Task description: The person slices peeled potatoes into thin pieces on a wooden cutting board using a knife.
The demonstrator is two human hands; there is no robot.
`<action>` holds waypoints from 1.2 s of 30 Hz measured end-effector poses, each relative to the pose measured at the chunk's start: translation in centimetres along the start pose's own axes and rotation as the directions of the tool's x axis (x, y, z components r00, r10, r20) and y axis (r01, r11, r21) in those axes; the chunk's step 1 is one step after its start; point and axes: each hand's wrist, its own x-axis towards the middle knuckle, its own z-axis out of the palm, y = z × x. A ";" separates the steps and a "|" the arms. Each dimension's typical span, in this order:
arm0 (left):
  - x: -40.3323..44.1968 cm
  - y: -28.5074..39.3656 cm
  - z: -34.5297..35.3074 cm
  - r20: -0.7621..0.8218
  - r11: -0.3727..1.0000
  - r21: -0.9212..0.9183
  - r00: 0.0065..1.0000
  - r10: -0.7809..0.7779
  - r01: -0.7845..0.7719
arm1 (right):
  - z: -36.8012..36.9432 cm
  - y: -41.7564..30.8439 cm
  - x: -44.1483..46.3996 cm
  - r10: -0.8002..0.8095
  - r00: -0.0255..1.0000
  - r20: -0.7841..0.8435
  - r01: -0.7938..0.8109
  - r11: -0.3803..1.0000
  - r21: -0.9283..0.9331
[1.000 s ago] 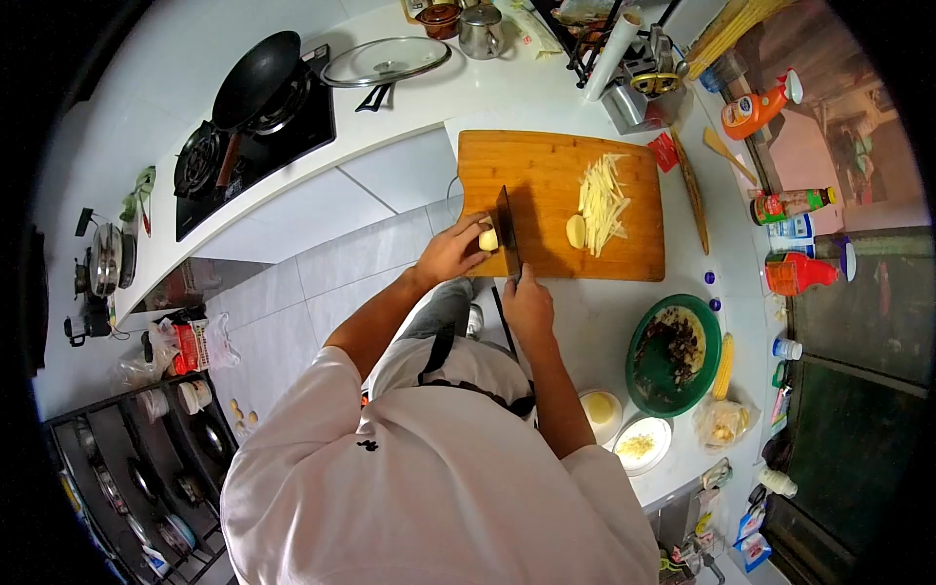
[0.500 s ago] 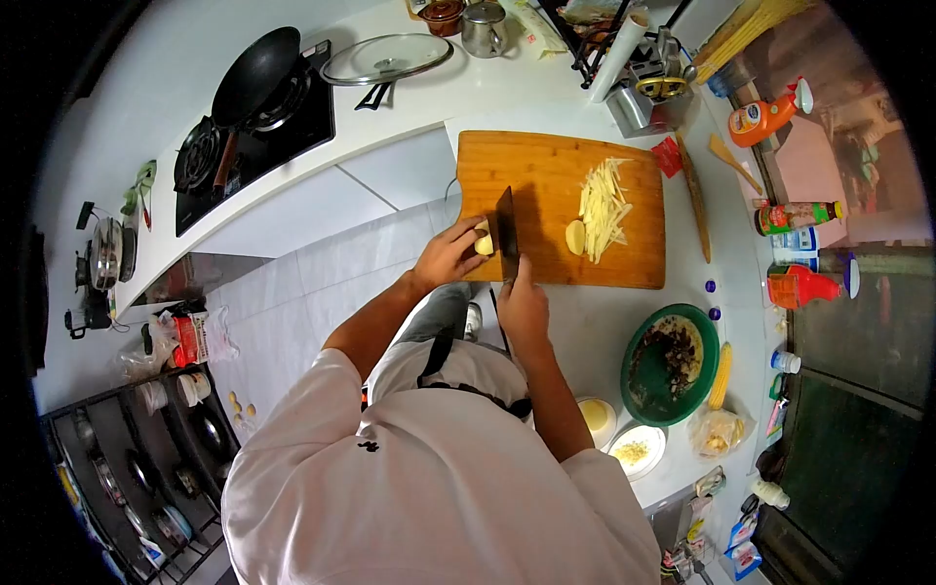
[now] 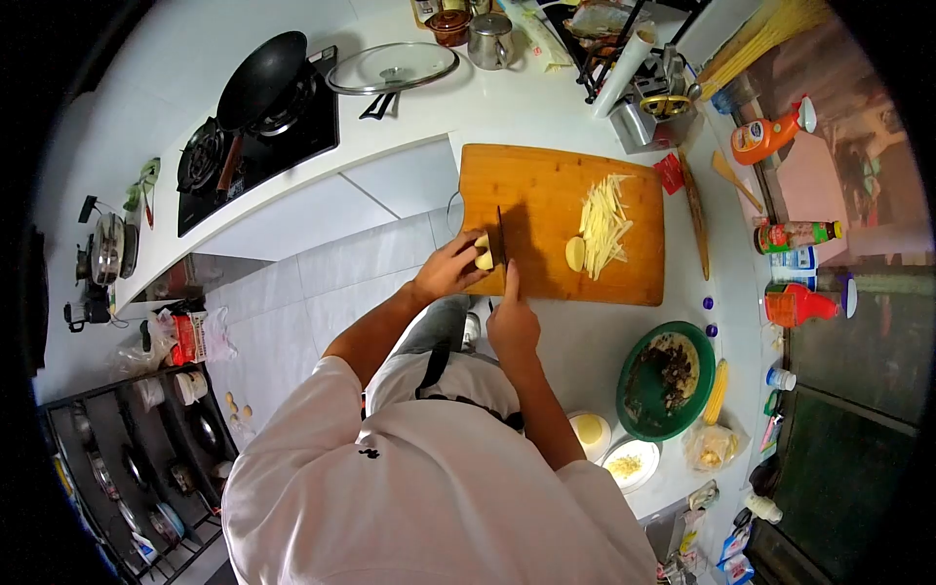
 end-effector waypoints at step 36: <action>0.5 -0.4 -0.4 -0.039 0.987 0.109 0.991 0.125 -0.120 | -1.5 -3.4 -1.2 -0.011 1.000 -0.017 0.010 0.998 -0.070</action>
